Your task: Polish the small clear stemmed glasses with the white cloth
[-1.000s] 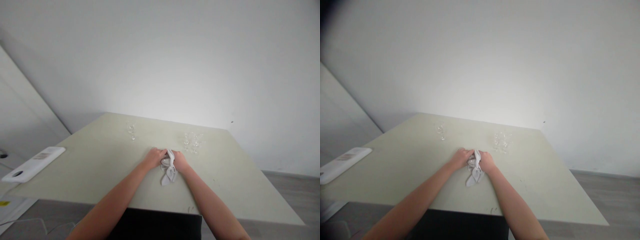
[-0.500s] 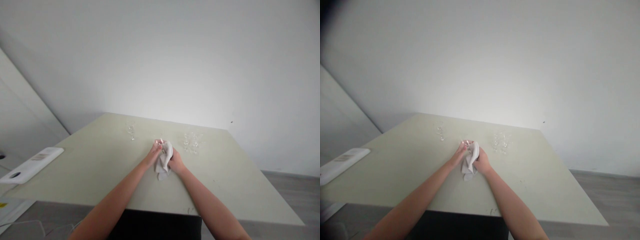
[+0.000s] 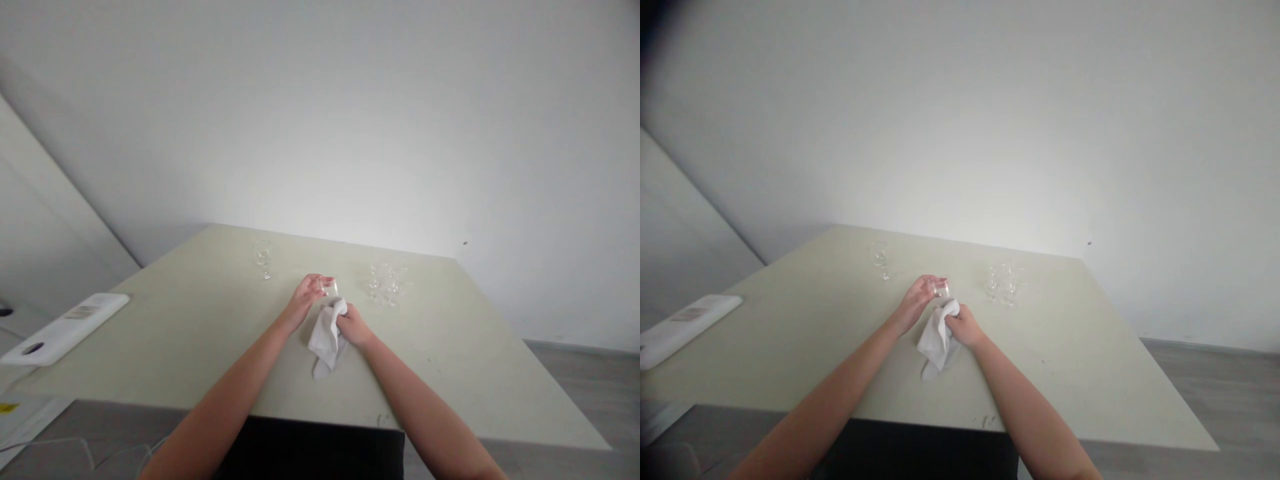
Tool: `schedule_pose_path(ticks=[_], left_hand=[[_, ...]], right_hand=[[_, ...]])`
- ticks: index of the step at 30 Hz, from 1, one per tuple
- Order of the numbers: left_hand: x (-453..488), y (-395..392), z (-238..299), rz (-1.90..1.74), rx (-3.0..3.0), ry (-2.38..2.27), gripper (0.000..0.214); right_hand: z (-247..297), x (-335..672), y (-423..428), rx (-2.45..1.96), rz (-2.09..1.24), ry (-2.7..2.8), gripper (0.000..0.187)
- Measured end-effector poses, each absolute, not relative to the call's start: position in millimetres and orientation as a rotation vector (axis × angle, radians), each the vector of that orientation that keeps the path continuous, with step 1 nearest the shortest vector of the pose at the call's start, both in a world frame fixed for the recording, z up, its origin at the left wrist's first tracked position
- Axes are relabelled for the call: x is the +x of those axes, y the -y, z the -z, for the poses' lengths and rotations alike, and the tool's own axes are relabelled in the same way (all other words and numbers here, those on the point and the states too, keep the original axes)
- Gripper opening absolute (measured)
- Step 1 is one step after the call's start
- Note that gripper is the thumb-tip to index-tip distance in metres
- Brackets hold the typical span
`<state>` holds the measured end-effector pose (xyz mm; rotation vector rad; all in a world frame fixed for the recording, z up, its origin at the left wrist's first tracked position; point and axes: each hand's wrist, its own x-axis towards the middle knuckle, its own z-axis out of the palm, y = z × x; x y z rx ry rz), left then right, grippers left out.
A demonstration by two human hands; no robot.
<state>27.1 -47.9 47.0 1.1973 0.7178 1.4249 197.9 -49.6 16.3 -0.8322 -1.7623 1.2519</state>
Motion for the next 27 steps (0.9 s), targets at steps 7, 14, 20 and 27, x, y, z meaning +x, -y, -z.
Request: schedule_pose_path(ticks=[7, 14, 20, 27], left_hand=[[27.8, 48.7, -47.3, -1.335, 1.208, -0.717, 0.057], [25.5, 48.8, -45.0, -1.34, 1.269, -0.844, 0.061], [23.3, 49.1, -44.7, -1.335, 1.278, -0.719, 0.058], [24.3, 52.8, -46.8, -1.284, 1.217, -0.673, 0.057]], right_hand=[[-13.2, 200.4, 48.0, -0.863, -1.178, 1.784, 0.018], [-16.1, 199.8, 49.0, -0.886, -1.117, 1.793, 0.014], [-17.0, 200.5, 49.2, -0.86, -1.161, 1.799, 0.016], [-21.1, 199.7, 55.4, -0.724, -1.345, 1.802, 0.025]])
